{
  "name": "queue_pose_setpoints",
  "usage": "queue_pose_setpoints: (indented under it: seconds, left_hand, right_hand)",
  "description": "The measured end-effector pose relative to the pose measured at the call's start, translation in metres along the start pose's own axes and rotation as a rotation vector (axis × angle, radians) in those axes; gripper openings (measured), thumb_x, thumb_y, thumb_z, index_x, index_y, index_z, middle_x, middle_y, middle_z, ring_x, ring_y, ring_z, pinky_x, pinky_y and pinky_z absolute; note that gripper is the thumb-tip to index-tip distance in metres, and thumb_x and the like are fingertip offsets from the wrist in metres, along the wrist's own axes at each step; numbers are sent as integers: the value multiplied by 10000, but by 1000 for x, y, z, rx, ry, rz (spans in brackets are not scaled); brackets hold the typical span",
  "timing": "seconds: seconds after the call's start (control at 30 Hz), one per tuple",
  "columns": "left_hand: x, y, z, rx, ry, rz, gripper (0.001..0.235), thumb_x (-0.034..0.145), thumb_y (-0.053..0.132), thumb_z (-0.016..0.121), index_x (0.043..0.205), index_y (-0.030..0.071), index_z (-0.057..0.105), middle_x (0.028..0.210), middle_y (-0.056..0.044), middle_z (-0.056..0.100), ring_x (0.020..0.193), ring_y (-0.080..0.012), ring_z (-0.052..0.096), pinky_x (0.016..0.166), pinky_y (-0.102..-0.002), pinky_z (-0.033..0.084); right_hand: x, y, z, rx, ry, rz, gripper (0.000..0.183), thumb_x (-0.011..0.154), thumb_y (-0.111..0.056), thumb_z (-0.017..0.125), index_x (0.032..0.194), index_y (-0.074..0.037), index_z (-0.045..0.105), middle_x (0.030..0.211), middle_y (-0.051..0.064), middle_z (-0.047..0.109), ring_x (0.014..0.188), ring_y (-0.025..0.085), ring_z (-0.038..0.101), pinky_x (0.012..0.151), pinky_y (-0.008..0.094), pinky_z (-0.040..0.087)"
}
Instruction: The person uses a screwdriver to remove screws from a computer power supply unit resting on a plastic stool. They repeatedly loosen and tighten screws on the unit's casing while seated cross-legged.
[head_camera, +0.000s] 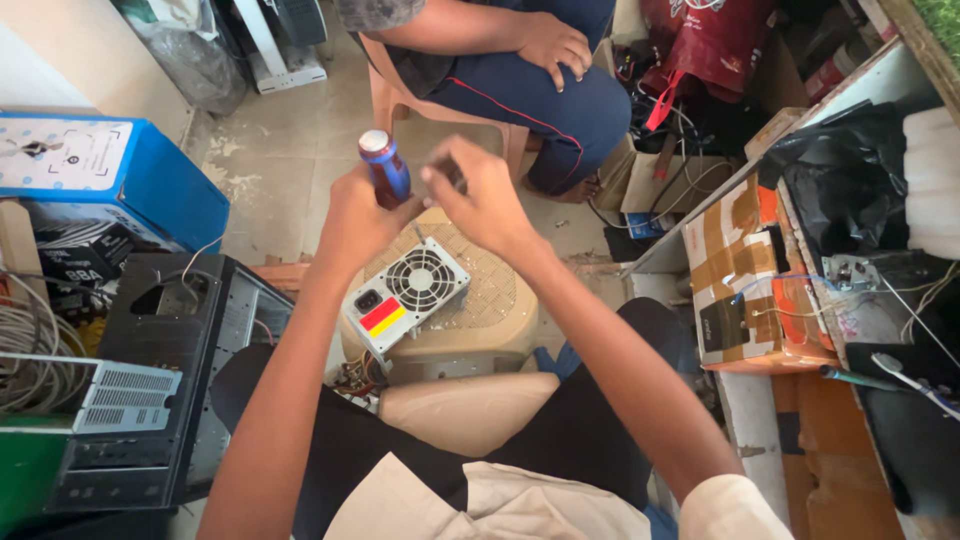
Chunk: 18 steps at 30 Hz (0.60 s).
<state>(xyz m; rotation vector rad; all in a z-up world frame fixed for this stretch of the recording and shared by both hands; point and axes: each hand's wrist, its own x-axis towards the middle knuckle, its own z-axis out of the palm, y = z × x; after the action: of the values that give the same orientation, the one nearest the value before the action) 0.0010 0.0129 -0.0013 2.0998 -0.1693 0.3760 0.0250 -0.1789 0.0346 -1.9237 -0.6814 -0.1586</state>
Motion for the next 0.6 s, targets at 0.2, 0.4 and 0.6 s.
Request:
queue_pose_setpoints:
  seconds: [0.2, 0.4, 0.6]
  left_hand:
    - [-2, -19, -8, -246, -115, 54, 312, 836, 173, 822, 1060, -4, 697, 981, -55, 762, 886, -134, 742, 821, -302, 595]
    - [-8, -12, -7, -194, -44, -4, 316, 839, 192, 847, 1016, -14, 684, 938, -72, 776, 854, -143, 764, 786, -300, 601]
    - [-12, -6, -9, -318, 43, -20, 310, 860, 164, 828, 1039, -24, 659, 946, -95, 770, 858, -158, 771, 793, -293, 619]
  right_hand:
    - [-37, 77, 39, -123, -60, 12, 131, 819, -39, 684, 936, -22, 739, 916, 160, 718, 814, 288, 730, 773, 381, 578]
    - [-53, 101, 57, -142, -77, 4, 203, 791, -16, 686, 980, -39, 757, 914, 157, 682, 819, 298, 717, 772, 384, 575]
    - [-52, 88, 57, -114, -82, 108, 149, 820, -110, 765, 942, -30, 733, 911, 157, 660, 807, 320, 698, 734, 408, 567]
